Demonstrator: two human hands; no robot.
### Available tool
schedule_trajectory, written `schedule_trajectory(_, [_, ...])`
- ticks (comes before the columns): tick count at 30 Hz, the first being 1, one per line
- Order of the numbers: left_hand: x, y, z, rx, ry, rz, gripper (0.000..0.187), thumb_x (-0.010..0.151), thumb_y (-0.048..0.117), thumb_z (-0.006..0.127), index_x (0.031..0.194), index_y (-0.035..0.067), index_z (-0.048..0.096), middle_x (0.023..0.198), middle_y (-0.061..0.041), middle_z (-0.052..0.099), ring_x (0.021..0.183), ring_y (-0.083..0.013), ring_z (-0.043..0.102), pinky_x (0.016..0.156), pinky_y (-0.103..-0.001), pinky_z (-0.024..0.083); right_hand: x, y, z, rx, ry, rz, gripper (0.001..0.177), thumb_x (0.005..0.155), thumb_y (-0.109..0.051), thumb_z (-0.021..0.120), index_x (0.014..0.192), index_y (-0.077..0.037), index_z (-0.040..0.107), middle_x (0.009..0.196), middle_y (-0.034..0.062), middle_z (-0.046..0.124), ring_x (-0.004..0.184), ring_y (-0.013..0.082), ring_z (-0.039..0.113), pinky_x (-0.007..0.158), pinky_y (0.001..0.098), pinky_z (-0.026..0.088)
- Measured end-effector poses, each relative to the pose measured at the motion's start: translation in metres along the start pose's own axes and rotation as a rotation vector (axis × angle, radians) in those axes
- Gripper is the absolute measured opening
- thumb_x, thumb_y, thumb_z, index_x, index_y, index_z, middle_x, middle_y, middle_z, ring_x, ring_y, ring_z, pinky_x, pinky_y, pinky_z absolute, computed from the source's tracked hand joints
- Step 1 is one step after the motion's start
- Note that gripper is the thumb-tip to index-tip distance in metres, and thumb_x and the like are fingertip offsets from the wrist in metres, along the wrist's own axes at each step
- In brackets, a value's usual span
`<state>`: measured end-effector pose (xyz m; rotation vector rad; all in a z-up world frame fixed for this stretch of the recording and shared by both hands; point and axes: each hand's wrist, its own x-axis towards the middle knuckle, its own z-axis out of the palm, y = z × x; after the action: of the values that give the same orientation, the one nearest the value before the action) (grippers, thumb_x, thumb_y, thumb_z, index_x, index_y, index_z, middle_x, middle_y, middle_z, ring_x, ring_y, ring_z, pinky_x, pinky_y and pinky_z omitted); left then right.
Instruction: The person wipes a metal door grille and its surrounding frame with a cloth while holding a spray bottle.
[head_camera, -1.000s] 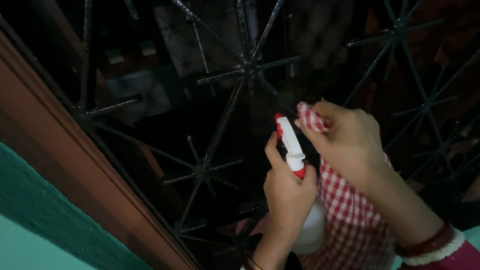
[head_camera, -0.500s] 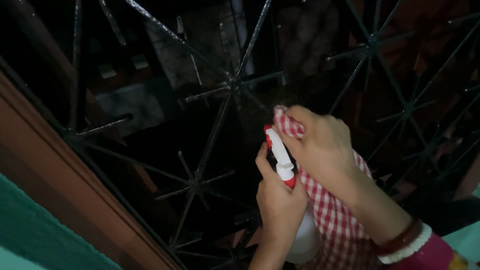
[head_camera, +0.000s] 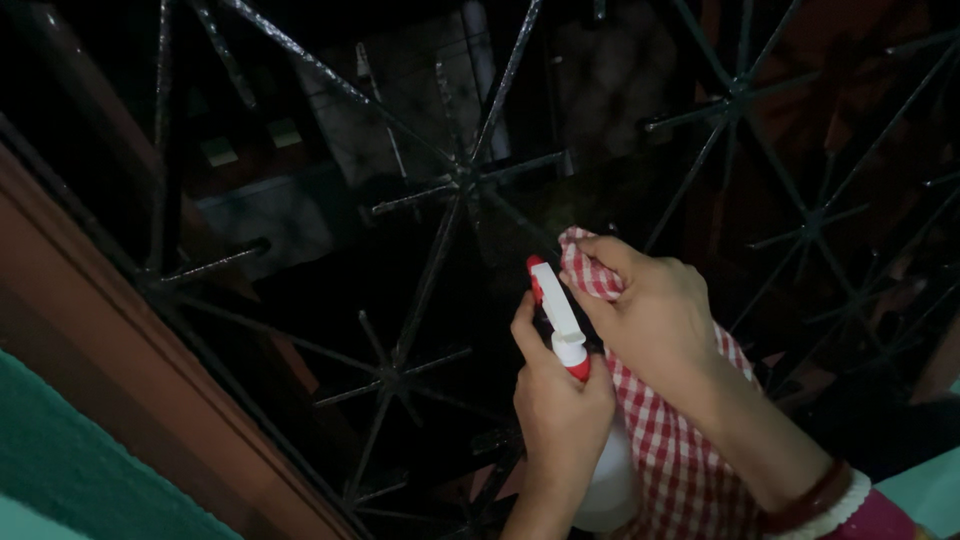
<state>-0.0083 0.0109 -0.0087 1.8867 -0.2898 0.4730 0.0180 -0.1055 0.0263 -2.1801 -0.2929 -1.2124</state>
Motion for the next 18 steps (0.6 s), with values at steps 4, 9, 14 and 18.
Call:
schedule_trajectory(4, [0.001, -0.001, -0.001, -0.006, -0.046, -0.079, 0.088, 0.083, 0.010, 0.065, 0.156, 0.007, 0.015, 0.068, -0.007, 0.071, 0.062, -0.0221, 0.074, 0.063, -0.033, 0.059, -0.011, 0.010, 0.000, -0.067, -0.014, 0.031, 0.031, 0.087, -0.031, 0.076, 0.109, -0.009, 0.076, 0.055, 0.0120, 0.066, 0.045, 0.0250, 0.065, 0.047, 0.0359, 0.050])
schedule_trajectory(9, [0.002, 0.001, -0.002, -0.017, -0.038, -0.076, 0.088, 0.083, 0.010, 0.065, 0.156, 0.008, 0.016, 0.069, -0.007, 0.072, 0.065, -0.0212, 0.075, 0.065, -0.033, 0.060, -0.011, 0.007, -0.006, 0.001, -0.047, 0.059, 0.030, 0.088, -0.031, 0.073, 0.109, -0.009, 0.075, 0.056, 0.0102, 0.067, 0.043, 0.0240, 0.065, 0.047, 0.0373, 0.050])
schedule_trajectory(14, [0.001, -0.001, 0.001, 0.017, -0.013, -0.040, 0.086, 0.083, 0.010, 0.065, 0.155, 0.008, 0.018, 0.069, -0.008, 0.072, 0.064, -0.0233, 0.075, 0.064, -0.035, 0.059, 0.003, -0.005, 0.000, 0.019, -0.022, 0.024, 0.033, 0.088, -0.032, 0.074, 0.111, -0.008, 0.075, 0.056, 0.0116, 0.066, 0.044, 0.0263, 0.064, 0.048, 0.0374, 0.050])
schedule_trajectory(18, [0.003, -0.005, 0.001, 0.035, -0.022, -0.050, 0.087, 0.083, 0.011, 0.065, 0.155, 0.007, 0.017, 0.068, -0.009, 0.072, 0.062, -0.0246, 0.075, 0.063, -0.036, 0.059, 0.000, 0.000, 0.004, 0.001, -0.003, 0.039, 0.030, 0.090, -0.032, 0.074, 0.107, -0.007, 0.075, 0.058, 0.0123, 0.067, 0.046, 0.0268, 0.065, 0.049, 0.0381, 0.050])
